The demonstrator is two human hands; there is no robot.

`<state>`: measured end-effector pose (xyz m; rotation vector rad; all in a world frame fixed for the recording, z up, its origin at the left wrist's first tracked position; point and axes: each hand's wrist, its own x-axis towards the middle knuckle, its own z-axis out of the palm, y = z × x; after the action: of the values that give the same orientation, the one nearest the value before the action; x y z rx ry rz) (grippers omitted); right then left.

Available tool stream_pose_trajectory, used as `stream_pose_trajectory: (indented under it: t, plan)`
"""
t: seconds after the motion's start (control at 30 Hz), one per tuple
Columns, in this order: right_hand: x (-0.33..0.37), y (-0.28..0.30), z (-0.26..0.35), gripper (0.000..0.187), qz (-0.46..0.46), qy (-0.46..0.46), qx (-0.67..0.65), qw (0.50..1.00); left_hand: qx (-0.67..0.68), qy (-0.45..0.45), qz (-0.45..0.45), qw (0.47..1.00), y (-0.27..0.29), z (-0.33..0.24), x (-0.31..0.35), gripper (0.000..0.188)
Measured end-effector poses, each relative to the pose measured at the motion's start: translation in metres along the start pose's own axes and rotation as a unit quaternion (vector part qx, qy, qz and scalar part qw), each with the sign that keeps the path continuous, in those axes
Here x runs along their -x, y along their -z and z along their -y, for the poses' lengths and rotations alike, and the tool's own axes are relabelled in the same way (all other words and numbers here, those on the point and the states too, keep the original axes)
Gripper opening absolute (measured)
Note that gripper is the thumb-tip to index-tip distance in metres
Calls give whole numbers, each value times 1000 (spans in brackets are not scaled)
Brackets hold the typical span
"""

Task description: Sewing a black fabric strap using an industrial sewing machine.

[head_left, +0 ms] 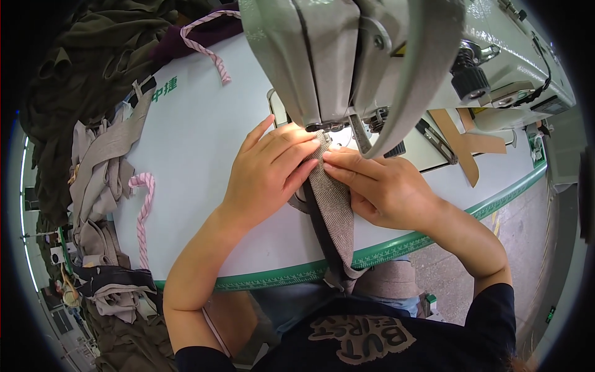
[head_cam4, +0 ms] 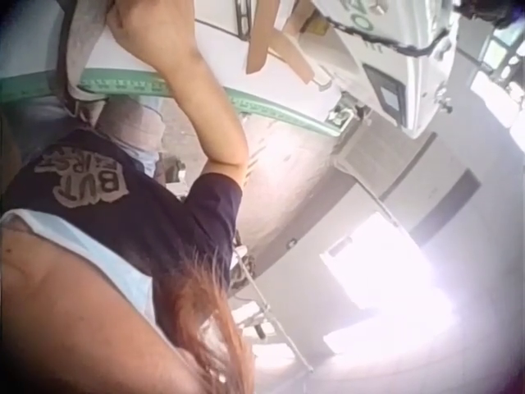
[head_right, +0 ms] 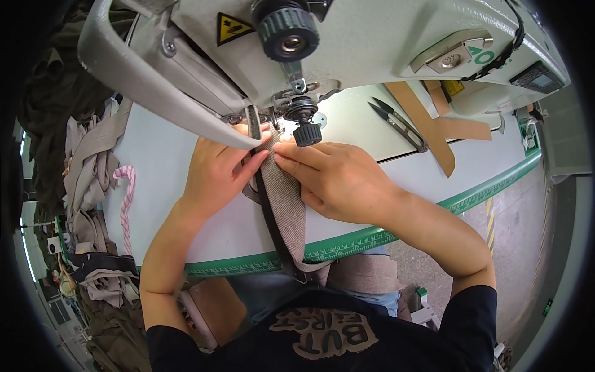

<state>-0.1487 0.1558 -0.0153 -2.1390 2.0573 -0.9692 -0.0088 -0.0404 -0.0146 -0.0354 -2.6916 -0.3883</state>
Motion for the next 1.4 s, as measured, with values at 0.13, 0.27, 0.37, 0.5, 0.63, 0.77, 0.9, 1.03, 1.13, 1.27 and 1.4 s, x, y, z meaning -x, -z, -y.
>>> stream_pose_trajectory:
  t: [0.13,0.27,0.37,0.5,0.63,0.77,0.9,1.03,1.13,1.27,1.4]
  plan:
    - [-3,0,2,48,3,-1,-5,1000,-4,-41,-24,999,-4,4,1,27]
    - [-2,-3,1,46,-10,-8,-17,1000,-14,-58,-6,998,-1,5,0,26]
    - [0,-3,3,44,-15,-11,-8,1000,-27,-67,1,997,1,4,0,29]
    - [1,-4,2,43,-31,4,-9,999,-6,-56,-2,998,-1,3,-1,30]
    - [1,-6,0,44,-25,12,-22,999,-2,-51,15,999,5,4,-1,33]
    - [5,4,-3,51,14,-2,-80,997,13,-54,55,997,15,3,-6,36]
    - [6,14,-2,66,40,10,-102,994,53,-63,48,995,17,0,-4,42]
    - [9,14,-4,75,39,34,-94,994,0,-92,16,996,9,0,-1,42]
    - [9,14,-3,74,38,29,-81,996,10,17,-4,1000,4,-13,-2,37]
    - [10,8,-6,72,41,28,-69,996,15,74,-17,997,2,-13,1,32]
    - [8,7,-5,71,45,31,-66,996,5,7,-27,1000,4,-5,3,29]
